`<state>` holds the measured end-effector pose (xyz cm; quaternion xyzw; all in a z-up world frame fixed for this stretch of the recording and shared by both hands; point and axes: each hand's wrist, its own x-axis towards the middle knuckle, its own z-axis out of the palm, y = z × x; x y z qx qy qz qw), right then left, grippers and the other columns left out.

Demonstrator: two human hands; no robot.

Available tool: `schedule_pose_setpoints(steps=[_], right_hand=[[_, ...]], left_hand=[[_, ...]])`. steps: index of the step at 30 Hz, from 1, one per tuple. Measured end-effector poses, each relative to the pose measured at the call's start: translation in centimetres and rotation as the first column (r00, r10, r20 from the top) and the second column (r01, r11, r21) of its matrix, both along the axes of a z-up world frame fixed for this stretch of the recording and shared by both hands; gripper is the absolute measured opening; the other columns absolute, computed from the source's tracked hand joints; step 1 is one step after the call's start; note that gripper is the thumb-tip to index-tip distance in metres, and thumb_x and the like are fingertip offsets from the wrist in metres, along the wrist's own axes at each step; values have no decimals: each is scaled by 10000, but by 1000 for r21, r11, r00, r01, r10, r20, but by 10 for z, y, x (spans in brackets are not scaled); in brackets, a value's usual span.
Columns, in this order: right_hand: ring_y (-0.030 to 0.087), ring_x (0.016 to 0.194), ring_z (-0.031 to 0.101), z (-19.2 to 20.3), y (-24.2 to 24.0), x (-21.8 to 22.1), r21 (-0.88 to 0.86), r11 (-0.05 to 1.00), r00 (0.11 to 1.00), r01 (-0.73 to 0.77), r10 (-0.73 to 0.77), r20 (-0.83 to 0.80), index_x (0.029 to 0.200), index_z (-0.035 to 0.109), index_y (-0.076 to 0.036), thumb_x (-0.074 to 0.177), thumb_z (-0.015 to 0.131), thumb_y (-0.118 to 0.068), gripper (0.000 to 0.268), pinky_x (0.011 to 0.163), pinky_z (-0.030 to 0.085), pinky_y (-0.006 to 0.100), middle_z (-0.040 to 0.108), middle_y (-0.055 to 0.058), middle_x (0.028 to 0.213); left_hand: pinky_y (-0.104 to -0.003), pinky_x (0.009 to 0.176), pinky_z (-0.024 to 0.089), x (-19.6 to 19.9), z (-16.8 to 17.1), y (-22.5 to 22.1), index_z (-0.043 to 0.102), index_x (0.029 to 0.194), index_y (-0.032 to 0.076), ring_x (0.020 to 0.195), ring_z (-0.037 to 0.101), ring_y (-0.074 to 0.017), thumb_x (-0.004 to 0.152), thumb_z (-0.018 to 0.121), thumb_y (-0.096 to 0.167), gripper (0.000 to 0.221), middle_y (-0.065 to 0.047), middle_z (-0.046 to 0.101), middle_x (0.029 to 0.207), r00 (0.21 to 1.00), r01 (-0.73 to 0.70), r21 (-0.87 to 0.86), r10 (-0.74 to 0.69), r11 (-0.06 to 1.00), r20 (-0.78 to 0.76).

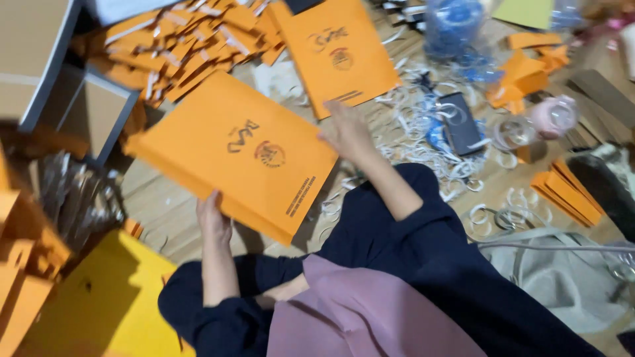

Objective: Assembling orange paper folders by folding edges and applying adhesive strips while sitting on the floor.

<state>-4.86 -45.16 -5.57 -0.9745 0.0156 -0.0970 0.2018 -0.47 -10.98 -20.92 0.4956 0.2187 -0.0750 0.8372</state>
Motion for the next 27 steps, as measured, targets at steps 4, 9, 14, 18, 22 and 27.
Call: schedule_pose_setpoints(steps=[4,9,14,18,22,27], right_hand=[[438,1118,460,-1,114,-23,202,956,976,-213,217,2,1300,375,16,816,588,-445,702,910,378,524,445,284,1220],[407,1186,409,-12,184,-27,168,960,965,-225,244,-100,1360,302,-31,811,488,-552,779,906,396,495,365,241,1321],[311,636,650,-24,169,-1,-50,989,986,-138,133,-97,1142,551,-189,838,476,-215,314,520,508,442,644,111,678],[312,877,582,48,87,27,742,656,990,136,-72,-118,1180,540,-120,899,437,-284,342,775,469,444,623,136,917],[253,729,602,58,-10,73,200,944,962,263,-240,-131,1037,591,4,810,593,-77,241,641,474,366,631,136,859],[200,707,579,-69,-105,96,281,877,881,388,-264,-394,966,602,47,767,595,-2,206,649,459,304,621,100,821]], left_hand=[[-420,668,557,-7,20,-16,479,1187,39,849,614,-255,852,632,169,391,-148,571,1015,999,-21,173,15,985,39],[-390,670,549,-22,66,-22,512,1173,38,839,617,-230,909,515,136,281,-142,597,969,990,2,286,-42,958,134],[-345,709,521,-23,122,-5,559,1116,53,827,576,-145,945,466,179,232,-114,631,897,950,27,534,-188,845,249],[-407,721,464,15,95,60,595,1117,81,835,572,-201,931,541,298,290,-158,625,892,956,-123,795,-144,595,256],[-282,726,481,41,122,97,483,1129,3,839,600,-188,866,422,96,286,-128,600,979,989,69,741,-142,668,37],[-314,623,473,66,59,105,559,976,-54,692,581,-218,823,476,106,236,-141,613,807,975,205,842,-180,499,-131]])
